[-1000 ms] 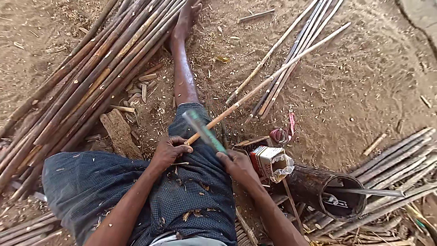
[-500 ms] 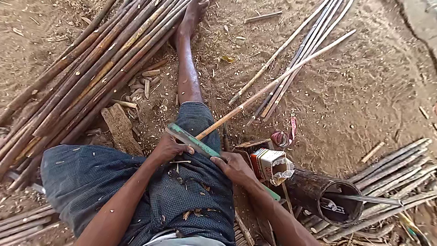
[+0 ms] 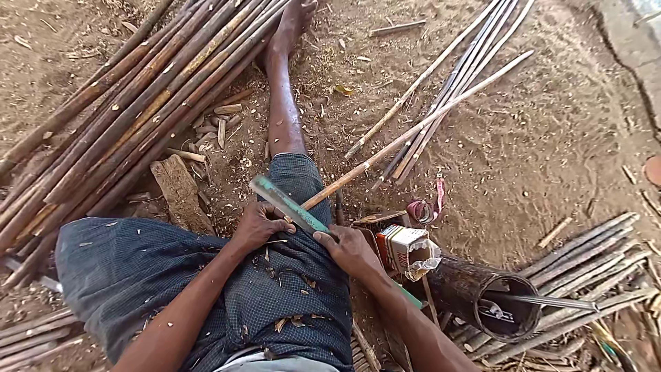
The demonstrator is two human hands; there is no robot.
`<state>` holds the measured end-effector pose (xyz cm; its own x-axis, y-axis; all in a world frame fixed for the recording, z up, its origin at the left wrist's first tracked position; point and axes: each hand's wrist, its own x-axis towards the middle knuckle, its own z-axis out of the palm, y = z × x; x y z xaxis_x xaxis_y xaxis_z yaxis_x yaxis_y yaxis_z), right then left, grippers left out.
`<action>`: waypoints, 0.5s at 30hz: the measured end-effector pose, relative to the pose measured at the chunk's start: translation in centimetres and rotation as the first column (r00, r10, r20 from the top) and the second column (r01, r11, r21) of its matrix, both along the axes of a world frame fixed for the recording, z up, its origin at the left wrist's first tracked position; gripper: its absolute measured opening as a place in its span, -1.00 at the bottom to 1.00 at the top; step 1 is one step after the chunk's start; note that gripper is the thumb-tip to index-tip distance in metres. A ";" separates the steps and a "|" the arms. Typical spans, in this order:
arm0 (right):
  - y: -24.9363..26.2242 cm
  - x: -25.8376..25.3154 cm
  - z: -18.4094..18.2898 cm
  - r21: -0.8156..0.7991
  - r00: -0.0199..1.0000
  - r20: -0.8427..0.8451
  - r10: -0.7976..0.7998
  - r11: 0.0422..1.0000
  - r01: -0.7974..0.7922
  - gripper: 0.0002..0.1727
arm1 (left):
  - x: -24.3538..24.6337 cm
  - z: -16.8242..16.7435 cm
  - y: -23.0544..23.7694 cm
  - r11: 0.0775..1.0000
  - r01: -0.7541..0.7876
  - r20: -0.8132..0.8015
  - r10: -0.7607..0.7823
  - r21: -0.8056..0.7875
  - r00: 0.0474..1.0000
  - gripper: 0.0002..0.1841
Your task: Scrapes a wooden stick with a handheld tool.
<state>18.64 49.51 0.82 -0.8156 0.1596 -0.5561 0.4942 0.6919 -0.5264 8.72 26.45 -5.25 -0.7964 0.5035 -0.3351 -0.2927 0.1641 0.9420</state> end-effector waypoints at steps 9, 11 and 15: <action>0.7 -0.6 -0.4 -0.081 0.999 0.041 -0.022 0.996 0.025 -0.45 | -0.5 -0.1 -0.1 0.998 0.053 0.027 -0.052 -0.042 0.998 -0.83; 0.7 -0.4 -0.4 -0.084 0.997 -0.005 -0.071 0.994 0.070 -0.44 | -0.8 -0.1 0.1 0.997 0.060 0.032 -0.058 -0.049 0.998 -0.82; 0.7 -0.8 -0.5 -0.086 1.000 0.024 0.018 0.996 -0.015 -0.46 | -0.7 -0.2 -0.2 0.998 0.062 0.049 -0.061 -0.016 0.997 -0.83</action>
